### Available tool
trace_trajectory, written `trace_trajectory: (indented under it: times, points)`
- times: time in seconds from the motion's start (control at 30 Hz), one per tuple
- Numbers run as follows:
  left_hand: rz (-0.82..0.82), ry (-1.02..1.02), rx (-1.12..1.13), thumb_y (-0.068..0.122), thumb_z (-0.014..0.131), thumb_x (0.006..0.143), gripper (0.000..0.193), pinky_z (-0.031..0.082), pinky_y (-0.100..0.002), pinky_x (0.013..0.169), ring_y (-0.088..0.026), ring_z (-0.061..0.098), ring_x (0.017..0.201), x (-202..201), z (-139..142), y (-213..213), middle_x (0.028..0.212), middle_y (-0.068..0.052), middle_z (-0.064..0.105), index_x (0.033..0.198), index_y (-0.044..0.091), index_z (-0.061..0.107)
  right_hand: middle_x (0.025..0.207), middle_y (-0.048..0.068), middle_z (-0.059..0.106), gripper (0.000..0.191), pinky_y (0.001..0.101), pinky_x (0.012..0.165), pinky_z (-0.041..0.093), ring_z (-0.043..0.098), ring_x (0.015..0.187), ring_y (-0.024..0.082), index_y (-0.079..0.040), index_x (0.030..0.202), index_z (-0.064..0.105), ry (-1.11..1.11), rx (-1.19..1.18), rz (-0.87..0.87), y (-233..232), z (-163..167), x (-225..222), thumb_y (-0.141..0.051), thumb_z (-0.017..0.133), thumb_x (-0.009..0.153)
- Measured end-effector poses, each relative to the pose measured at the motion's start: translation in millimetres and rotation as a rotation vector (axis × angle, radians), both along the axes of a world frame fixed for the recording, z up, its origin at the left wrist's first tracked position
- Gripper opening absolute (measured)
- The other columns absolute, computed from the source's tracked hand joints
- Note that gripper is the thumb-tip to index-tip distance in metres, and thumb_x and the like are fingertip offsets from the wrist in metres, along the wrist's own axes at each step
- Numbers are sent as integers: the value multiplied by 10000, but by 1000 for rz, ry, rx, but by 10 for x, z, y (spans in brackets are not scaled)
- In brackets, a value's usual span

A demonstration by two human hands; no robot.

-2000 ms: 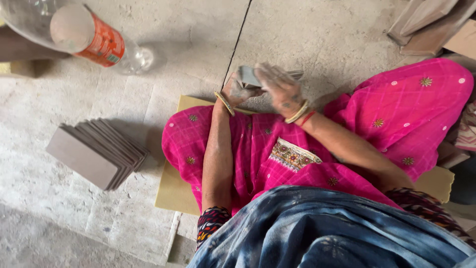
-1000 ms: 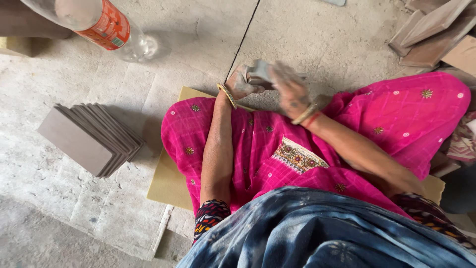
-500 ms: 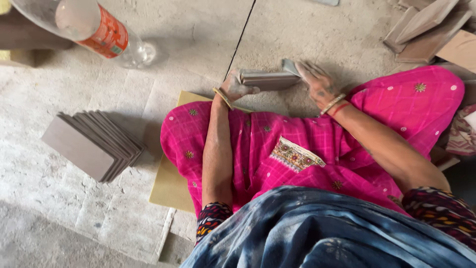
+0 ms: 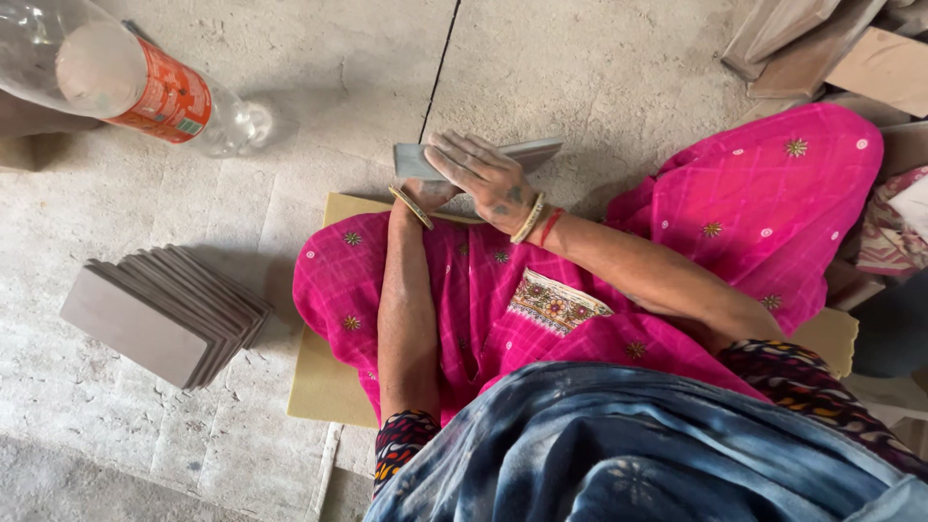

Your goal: The person sits on the floor and smooths the edges of rectangular blocks using a sanding block. They pick up blocks from a pile, rub the edges, and place them back down, repeating the process throughout the clip.

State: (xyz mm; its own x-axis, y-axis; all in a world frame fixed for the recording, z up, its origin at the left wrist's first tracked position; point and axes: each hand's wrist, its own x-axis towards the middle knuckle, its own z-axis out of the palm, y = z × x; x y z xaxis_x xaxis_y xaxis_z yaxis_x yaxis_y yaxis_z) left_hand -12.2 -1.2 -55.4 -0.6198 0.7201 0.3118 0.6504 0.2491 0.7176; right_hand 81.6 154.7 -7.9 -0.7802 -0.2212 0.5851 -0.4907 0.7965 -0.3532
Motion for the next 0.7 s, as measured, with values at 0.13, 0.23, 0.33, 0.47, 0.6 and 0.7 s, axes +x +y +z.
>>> trace_trajectory:
  times: [0.13,0.23,0.33,0.47,0.6,0.7]
  points:
    - [-47,-659,128,145,825,740,375,644,-297,727,-160,754,814,-4,110,-11,941,-77,789,1093,47,745,1454,141,624,434,421,1130,551,608,1355,312,-167,1473,564,-36,-8,-119,654,-132,147,15,513,1082]
    - [7,-766,131,125,891,682,540,635,-258,699,-139,755,812,-35,266,36,1006,-87,802,1195,43,744,1461,143,608,498,413,1074,575,631,1314,305,-169,1495,552,-350,-98,-281,1216,-313,377,39,480,1048]
    - [-3,-866,164,116,885,691,572,590,-234,615,-120,714,738,-38,329,42,969,-84,798,1241,50,742,1463,166,588,475,382,983,590,653,1255,305,-167,1509,509,-641,-352,-394,1378,-433,547,-26,498,1055]
    - [40,-876,173,129,921,720,580,561,-224,591,-88,685,736,27,269,11,964,-64,776,1259,35,730,1477,241,571,529,420,1107,516,562,1363,387,-85,1528,503,-327,-239,-280,1172,-379,561,13,559,1012]
    - [89,-939,153,127,919,719,608,546,-228,525,-88,659,680,33,242,53,938,-61,761,1277,31,697,1483,212,590,538,463,1177,472,550,1408,360,-48,1517,497,-269,42,-260,1105,-244,410,33,574,990]
    - [78,-938,131,120,891,733,598,533,-224,510,-85,639,655,36,301,86,942,-60,764,1296,50,703,1442,212,610,541,461,1108,497,575,1347,370,-65,1492,540,-316,-3,-297,1165,-243,301,50,577,965]
